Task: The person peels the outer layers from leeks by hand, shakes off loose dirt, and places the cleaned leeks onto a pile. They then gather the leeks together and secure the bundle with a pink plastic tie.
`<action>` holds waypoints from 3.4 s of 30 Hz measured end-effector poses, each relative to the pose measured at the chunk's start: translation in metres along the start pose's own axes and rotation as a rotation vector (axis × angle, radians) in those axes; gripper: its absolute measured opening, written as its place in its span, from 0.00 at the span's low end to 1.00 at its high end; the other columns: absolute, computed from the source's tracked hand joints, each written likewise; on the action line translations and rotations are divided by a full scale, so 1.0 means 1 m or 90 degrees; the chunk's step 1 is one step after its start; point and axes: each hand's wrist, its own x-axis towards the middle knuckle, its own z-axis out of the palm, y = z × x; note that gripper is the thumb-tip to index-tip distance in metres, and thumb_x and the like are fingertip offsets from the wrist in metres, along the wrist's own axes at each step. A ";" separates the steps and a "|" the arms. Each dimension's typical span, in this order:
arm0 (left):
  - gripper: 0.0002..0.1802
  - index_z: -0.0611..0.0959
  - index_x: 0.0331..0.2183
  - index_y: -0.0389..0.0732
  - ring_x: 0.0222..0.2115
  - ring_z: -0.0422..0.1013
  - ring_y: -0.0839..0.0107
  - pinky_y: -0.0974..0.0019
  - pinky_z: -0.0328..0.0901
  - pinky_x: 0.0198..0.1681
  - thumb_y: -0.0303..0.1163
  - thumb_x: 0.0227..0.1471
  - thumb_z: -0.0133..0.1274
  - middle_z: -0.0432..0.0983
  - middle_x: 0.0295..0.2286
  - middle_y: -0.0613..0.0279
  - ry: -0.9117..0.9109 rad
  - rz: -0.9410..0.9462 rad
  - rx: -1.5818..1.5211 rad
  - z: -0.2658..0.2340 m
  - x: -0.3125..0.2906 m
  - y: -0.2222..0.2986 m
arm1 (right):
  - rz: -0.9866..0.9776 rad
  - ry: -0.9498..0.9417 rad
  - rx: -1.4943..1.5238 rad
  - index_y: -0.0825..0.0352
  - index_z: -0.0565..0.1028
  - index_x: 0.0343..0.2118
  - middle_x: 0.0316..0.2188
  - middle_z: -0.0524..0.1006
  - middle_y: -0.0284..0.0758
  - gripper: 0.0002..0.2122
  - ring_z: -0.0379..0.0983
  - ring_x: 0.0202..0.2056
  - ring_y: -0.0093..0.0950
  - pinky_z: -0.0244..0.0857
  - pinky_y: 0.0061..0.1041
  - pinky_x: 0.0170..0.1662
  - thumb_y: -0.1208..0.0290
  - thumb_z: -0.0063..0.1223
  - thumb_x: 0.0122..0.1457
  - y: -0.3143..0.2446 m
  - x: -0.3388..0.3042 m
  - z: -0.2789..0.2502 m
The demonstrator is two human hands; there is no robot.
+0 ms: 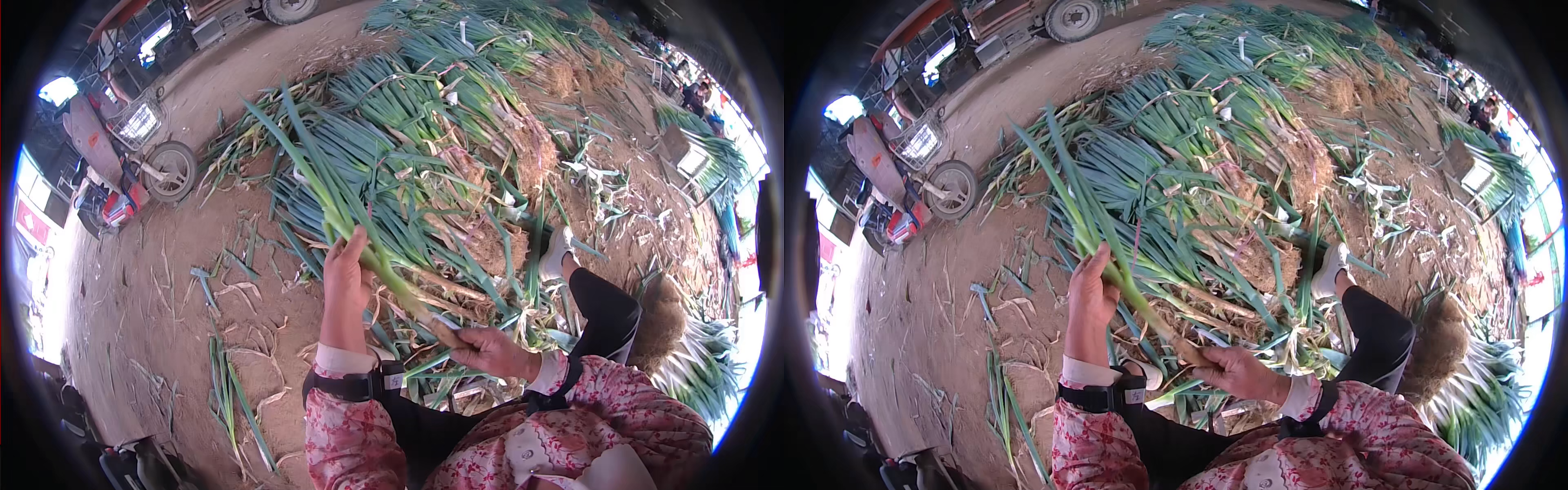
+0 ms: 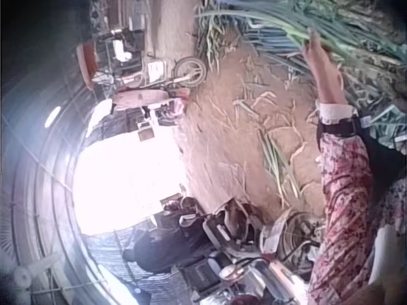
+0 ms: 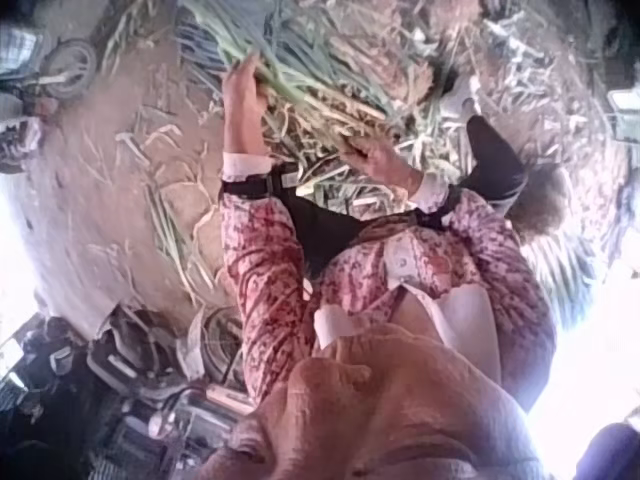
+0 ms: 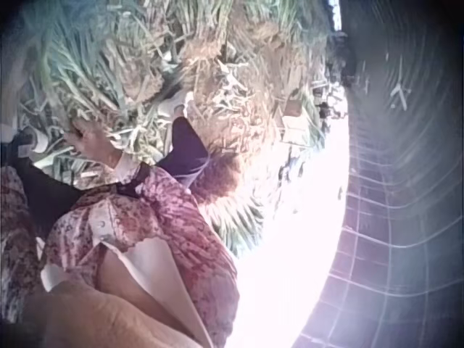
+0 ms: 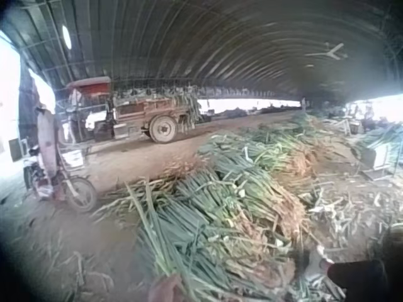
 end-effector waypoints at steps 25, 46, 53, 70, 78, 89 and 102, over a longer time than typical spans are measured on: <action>0.09 0.72 0.32 0.35 0.25 0.61 0.78 0.73 0.58 0.29 0.32 0.51 0.45 0.66 0.24 0.68 0.009 0.096 0.042 0.016 -0.007 -0.019 | -0.072 0.061 0.148 0.68 0.67 0.41 0.33 0.70 0.26 0.14 0.62 0.32 0.14 0.57 0.14 0.35 0.70 0.50 0.52 -0.038 0.128 0.016; 0.11 0.70 0.32 0.35 0.25 0.68 0.66 0.63 0.66 0.29 0.32 0.48 0.44 0.69 0.26 0.57 0.120 0.104 -0.116 -0.068 0.035 -0.001 | -0.250 0.016 -0.347 0.69 0.69 0.21 0.18 0.68 0.45 0.12 0.67 0.23 0.45 0.60 0.37 0.26 0.63 0.50 0.46 -0.049 0.110 0.034; 0.10 0.69 0.30 0.35 0.26 0.71 0.64 0.62 0.69 0.31 0.30 0.47 0.49 0.71 0.26 0.55 0.151 0.147 -0.066 -0.056 0.018 0.032 | 0.037 -0.121 -0.445 0.62 0.66 0.45 0.20 0.70 0.42 0.18 0.69 0.24 0.40 0.63 0.35 0.30 0.62 0.46 0.51 0.029 -0.010 -0.017; 0.19 0.64 0.18 0.47 0.14 0.49 0.85 0.83 0.46 0.14 0.47 0.44 0.53 0.54 0.14 0.75 0.050 0.235 -0.170 -0.027 -0.007 0.050 | -0.202 0.278 -0.497 0.68 0.65 0.37 0.25 0.71 0.40 0.15 0.69 0.25 0.38 0.63 0.37 0.29 0.62 0.45 0.52 -0.035 0.045 -0.033; 0.24 0.59 0.12 0.50 0.09 0.44 0.85 0.82 0.44 0.10 0.49 0.45 0.52 0.47 0.09 0.77 0.116 0.247 -0.235 -0.026 -0.015 0.059 | -0.259 0.254 -0.413 0.67 0.59 0.26 0.17 0.69 0.41 0.12 0.68 0.18 0.41 0.61 0.34 0.18 0.66 0.47 0.51 -0.024 0.098 0.026; 0.25 0.57 0.11 0.50 0.07 0.45 0.85 0.81 0.46 0.07 0.49 0.50 0.44 0.47 0.07 0.76 -0.149 0.223 -0.327 -0.051 -0.022 0.064 | -0.210 0.214 -0.361 0.66 0.62 0.25 0.12 0.67 0.41 0.09 0.66 0.16 0.41 0.58 0.35 0.18 0.65 0.44 0.53 -0.038 0.097 0.032; 0.25 0.56 0.12 0.50 0.09 0.47 0.84 0.81 0.53 0.17 0.51 0.50 0.41 0.47 0.10 0.76 -0.326 0.231 -0.361 -0.037 -0.032 0.065 | -0.153 0.093 -0.104 0.67 0.72 0.28 0.19 0.71 0.44 0.12 0.69 0.24 0.41 0.62 0.35 0.27 0.62 0.43 0.54 -0.044 0.093 0.027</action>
